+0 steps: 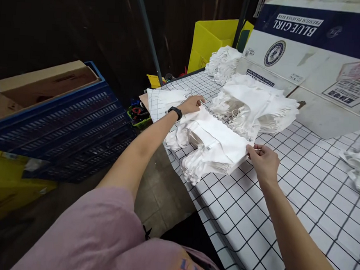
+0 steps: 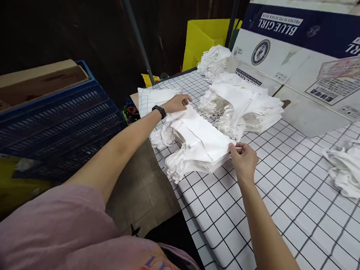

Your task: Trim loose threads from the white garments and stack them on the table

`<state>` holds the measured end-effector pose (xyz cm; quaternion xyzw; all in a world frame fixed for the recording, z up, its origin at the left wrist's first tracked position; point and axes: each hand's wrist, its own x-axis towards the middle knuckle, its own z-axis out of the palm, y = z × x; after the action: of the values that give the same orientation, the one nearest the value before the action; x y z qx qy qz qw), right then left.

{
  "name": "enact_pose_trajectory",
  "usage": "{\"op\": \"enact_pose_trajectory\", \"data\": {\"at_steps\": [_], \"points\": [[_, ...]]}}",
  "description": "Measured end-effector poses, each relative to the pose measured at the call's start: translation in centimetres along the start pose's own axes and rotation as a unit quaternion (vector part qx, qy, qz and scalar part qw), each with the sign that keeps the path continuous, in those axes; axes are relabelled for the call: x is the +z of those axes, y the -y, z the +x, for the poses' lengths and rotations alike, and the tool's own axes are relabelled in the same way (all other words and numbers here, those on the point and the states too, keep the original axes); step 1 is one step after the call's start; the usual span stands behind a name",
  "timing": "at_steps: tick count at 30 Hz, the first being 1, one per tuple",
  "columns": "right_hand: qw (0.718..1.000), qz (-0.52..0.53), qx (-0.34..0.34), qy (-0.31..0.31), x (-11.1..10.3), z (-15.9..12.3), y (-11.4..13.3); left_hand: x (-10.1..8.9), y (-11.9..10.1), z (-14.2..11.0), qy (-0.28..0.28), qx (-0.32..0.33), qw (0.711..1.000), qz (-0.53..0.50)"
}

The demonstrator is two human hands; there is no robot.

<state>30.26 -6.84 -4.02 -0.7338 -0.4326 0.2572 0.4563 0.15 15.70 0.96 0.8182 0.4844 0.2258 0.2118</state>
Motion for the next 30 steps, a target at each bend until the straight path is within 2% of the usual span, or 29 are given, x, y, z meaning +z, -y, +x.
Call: {"op": "enact_pose_trajectory", "data": {"at_steps": [4,10,14,16,19,21,24,26,27,30], "points": [[1.0,-0.004,-0.009,0.006,0.0,-0.1,-0.1,-0.5,0.0,-1.3,-0.007,-0.001,1.0,0.002],[1.0,-0.012,-0.021,0.009,0.5,0.1,0.0,-0.1,-0.3,-1.7,-0.026,-0.022,0.998,0.047],[0.999,-0.028,-0.04,0.011,0.8,-0.9,0.0,-0.5,-2.0,-2.6,-0.037,-0.01,0.997,0.07],[0.998,-0.037,-0.049,0.007,0.1,-1.1,-0.4,-0.7,-3.0,-3.0,-0.065,0.004,0.996,0.067],[0.995,-0.076,-0.063,-0.025,-3.2,0.0,-2.1,-0.5,-4.4,-3.6,-0.14,0.046,0.988,0.053],[0.988,-0.12,-0.054,-0.076,-7.1,1.3,-3.8,0.1,-6.0,-4.7,-0.176,0.094,0.979,0.04],[0.967,-0.195,-0.007,-0.164,-13.8,3.8,-6.6,1.8,-10.0,-7.8,-0.213,0.184,0.959,0.032],[0.951,-0.236,0.035,-0.198,-17.5,5.5,-8.4,3.6,-13.5,-10.1,-0.198,0.221,0.955,-0.002],[0.945,-0.251,0.054,-0.202,-18.9,6.4,-9.2,4.8,-15.2,-11.0,-0.165,0.248,0.954,-0.023],[0.938,-0.282,0.091,-0.18,-21.3,8.0,-11.0,9.0,-19.5,-12.4,-0.082,0.305,0.947,-0.067]]}}
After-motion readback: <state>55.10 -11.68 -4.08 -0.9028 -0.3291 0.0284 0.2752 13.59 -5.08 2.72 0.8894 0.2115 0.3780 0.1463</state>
